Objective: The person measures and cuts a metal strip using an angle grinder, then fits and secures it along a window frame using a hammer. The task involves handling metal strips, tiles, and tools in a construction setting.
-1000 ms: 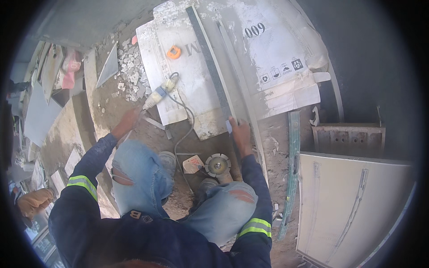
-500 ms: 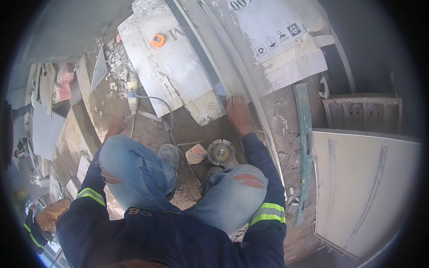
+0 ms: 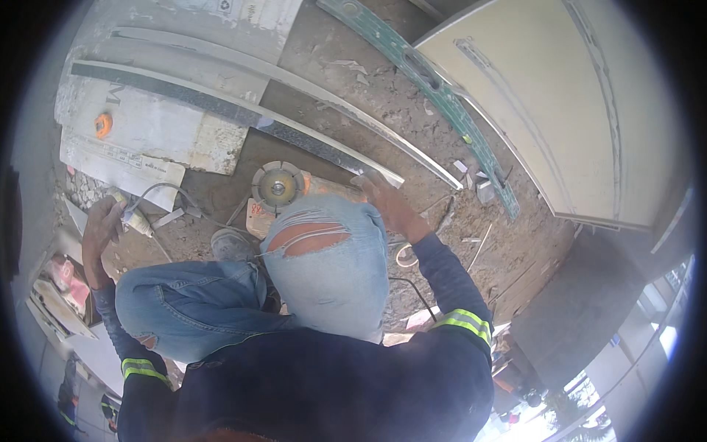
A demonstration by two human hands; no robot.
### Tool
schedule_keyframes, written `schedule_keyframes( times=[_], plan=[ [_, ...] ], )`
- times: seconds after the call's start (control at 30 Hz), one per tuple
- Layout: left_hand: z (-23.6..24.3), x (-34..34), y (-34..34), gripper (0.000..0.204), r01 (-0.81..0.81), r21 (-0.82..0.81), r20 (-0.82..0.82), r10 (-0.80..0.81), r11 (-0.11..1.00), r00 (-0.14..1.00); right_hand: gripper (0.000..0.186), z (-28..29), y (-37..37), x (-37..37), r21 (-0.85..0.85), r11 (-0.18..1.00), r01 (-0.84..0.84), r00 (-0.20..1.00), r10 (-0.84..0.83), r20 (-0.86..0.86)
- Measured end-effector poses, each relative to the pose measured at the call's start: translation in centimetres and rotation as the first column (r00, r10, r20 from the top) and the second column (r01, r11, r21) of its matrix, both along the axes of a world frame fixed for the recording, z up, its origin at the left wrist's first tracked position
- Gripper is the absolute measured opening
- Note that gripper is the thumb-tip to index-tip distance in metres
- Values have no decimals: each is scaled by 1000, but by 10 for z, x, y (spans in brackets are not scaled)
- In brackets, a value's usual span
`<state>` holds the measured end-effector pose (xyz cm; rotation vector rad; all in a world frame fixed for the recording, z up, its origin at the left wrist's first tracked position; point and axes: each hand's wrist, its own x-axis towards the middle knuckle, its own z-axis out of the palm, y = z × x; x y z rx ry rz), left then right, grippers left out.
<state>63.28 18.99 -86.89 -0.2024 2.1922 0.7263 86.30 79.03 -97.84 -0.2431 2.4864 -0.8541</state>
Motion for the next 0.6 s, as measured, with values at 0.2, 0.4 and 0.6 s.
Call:
schedule_keyframes(
  times=[0.2,0.4,0.6],
  plan=[
    [-40,-8,43,33,162,6,-1,-162,987,987,91,-43,-32,70,240,964,114,985,-79,-151],
    [-45,15,62,32,278,84,-40,-275,957,961,91,-68,-25,88,284,929,239,964,-192,-184],
    [-64,60,75,37,451,191,-195,-417,872,888,64,-34,-26,49,261,932,251,964,-265,20]
  ],
)
